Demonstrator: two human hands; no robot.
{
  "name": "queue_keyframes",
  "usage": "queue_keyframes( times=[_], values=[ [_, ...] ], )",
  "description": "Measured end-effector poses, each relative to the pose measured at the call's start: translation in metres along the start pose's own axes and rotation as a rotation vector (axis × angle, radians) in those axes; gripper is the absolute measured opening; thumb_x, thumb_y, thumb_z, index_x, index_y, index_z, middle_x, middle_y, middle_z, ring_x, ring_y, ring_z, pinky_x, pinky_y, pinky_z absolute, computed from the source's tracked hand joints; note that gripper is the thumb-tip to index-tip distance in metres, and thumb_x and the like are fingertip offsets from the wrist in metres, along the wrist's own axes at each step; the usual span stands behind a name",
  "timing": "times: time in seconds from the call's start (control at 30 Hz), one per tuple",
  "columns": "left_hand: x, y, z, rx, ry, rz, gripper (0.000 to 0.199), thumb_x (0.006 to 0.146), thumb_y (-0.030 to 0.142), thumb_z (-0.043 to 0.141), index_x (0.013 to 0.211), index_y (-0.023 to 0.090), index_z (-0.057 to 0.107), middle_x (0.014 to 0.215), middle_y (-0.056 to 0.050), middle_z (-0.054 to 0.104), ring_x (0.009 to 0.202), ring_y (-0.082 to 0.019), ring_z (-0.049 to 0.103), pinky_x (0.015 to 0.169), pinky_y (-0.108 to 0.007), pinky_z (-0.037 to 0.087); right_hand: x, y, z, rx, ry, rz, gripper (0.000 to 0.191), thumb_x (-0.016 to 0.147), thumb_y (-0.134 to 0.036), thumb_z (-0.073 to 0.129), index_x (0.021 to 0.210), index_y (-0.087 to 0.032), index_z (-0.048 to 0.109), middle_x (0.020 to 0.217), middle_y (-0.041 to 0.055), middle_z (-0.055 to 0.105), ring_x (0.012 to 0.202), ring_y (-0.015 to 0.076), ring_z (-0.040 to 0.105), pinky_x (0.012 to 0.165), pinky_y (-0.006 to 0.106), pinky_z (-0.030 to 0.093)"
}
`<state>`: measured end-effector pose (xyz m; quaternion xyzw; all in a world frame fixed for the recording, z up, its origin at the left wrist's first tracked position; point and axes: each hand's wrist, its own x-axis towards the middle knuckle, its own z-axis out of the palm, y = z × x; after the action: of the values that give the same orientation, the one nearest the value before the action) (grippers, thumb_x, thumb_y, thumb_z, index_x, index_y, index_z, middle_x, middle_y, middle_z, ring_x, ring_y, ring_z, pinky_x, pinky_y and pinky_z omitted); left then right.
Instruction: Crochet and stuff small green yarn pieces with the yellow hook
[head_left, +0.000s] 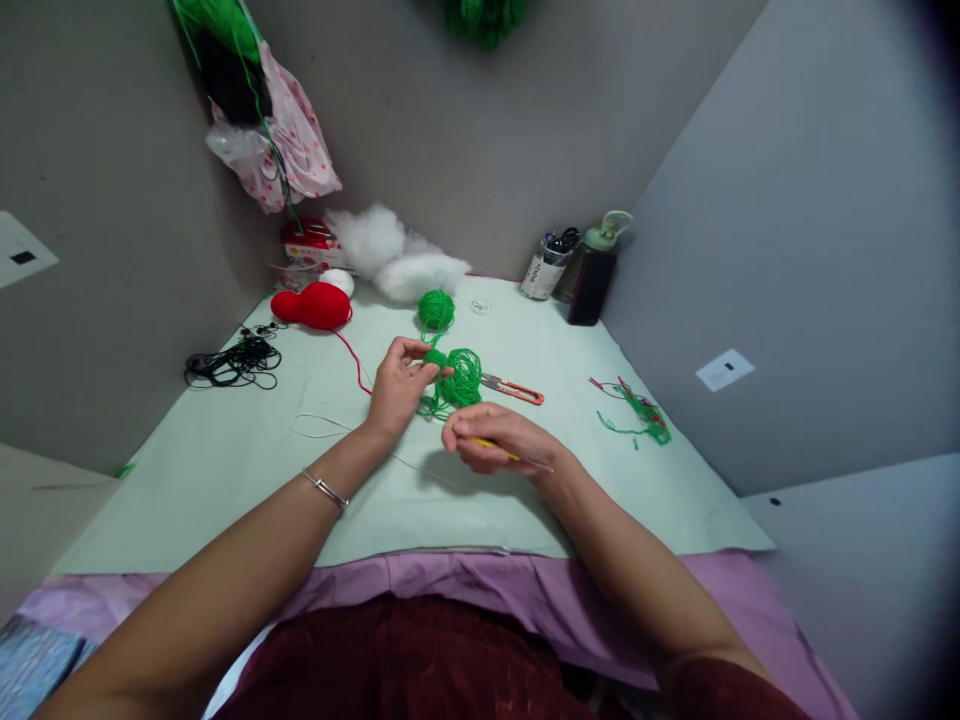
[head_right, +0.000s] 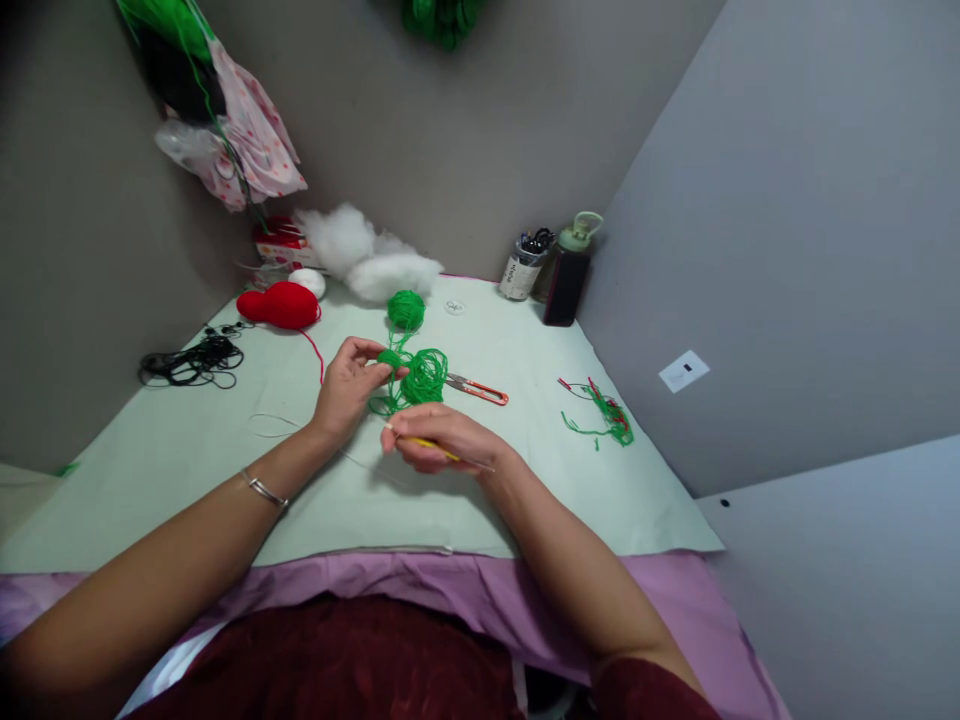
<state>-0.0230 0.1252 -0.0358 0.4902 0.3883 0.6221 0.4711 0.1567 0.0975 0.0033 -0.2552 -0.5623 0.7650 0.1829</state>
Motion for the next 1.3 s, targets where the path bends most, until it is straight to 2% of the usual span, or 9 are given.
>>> queue_keyframes(
  times=[0.07,0.1,0.27,0.43,0.57,0.73,0.93,1.17,1.3],
  values=[
    [0.001,0.001,-0.003,0.026,0.001,0.006,0.029,0.079,0.028,0.072,0.104,0.021,0.057,0.098,0.000,0.062,0.078,-0.014,0.070,0.080,-0.030,0.054,-0.001,0.001,0.001,0.024,-0.049,-0.008,0.029,0.092,-0.041,0.065,0.089,-0.013,0.069,0.042,-0.0101,0.042,0.036,0.0058,0.027,0.040,0.020,0.024],
    [0.000,0.002,-0.004,0.042,-0.007,0.007,0.030,0.079,0.028,0.073,0.105,0.020,0.060,0.098,0.000,0.063,0.079,-0.014,0.069,0.081,-0.030,0.053,-0.001,0.001,0.001,0.042,-0.017,-0.045,0.029,0.093,-0.042,0.065,0.089,-0.013,0.069,0.043,-0.0099,0.044,0.036,0.0055,0.028,0.040,0.019,0.025],
    [-0.005,0.006,-0.001,0.101,-0.082,0.004,0.025,0.082,0.027,0.073,0.107,0.021,0.071,0.096,-0.001,0.067,0.083,-0.014,0.063,0.082,-0.029,0.052,0.003,0.000,-0.007,0.097,0.357,-0.280,0.025,0.093,-0.042,0.067,0.087,-0.017,0.065,0.046,-0.0101,0.048,0.036,0.0051,0.029,0.038,0.018,0.025],
    [-0.010,0.009,0.002,0.087,-0.152,-0.047,0.024,0.085,0.032,0.072,0.105,0.020,0.070,0.096,-0.002,0.069,0.083,-0.016,0.067,0.081,-0.031,0.055,0.004,0.001,-0.006,-0.011,0.417,-0.307,0.026,0.095,-0.042,0.063,0.086,-0.018,0.063,0.043,-0.0092,0.049,0.036,0.0062,0.031,0.040,0.019,0.026],
    [-0.011,0.009,0.003,0.074,-0.188,-0.085,0.026,0.084,0.029,0.073,0.108,0.019,0.069,0.095,-0.002,0.070,0.075,-0.014,0.065,0.074,-0.028,0.054,0.005,0.002,-0.003,-0.060,0.484,-0.325,0.025,0.095,-0.042,0.061,0.085,-0.019,0.062,0.043,-0.0095,0.047,0.037,0.0068,0.031,0.041,0.020,0.025],
    [-0.011,0.008,0.004,0.064,-0.237,-0.132,0.028,0.086,0.032,0.074,0.110,0.018,0.072,0.079,0.001,0.066,0.060,-0.011,0.055,0.058,-0.025,0.046,0.005,0.004,-0.004,-0.122,0.505,-0.314,0.024,0.096,-0.041,0.059,0.085,-0.019,0.062,0.045,-0.0091,0.048,0.039,0.0073,0.033,0.042,0.020,0.024],
    [-0.012,0.007,0.004,0.005,-0.263,-0.169,0.033,0.085,0.035,0.076,0.112,0.018,0.070,0.087,-0.001,0.070,0.067,-0.013,0.062,0.069,-0.028,0.053,0.005,0.005,-0.006,-0.144,0.532,-0.312,0.025,0.097,-0.041,0.059,0.086,-0.019,0.063,0.045,-0.0089,0.047,0.040,0.0077,0.033,0.042,0.021,0.024],
    [-0.010,0.008,0.005,-0.019,-0.252,-0.178,0.034,0.083,0.033,0.074,0.113,0.017,0.069,0.079,0.001,0.069,0.064,-0.013,0.065,0.069,-0.028,0.055,0.004,0.003,-0.003,-0.165,0.516,-0.286,0.026,0.096,-0.041,0.058,0.084,-0.019,0.063,0.045,-0.0089,0.047,0.040,0.0075,0.034,0.042,0.021,0.025],
    [-0.010,0.008,0.005,0.009,-0.226,-0.175,0.035,0.082,0.031,0.072,0.114,0.015,0.070,0.071,0.002,0.069,0.062,-0.013,0.065,0.066,-0.027,0.055,0.003,0.003,-0.001,-0.164,0.440,-0.224,0.024,0.095,-0.037,0.057,0.083,-0.018,0.064,0.043,-0.0093,0.046,0.038,0.0067,0.033,0.042,0.020,0.024]
  ],
)
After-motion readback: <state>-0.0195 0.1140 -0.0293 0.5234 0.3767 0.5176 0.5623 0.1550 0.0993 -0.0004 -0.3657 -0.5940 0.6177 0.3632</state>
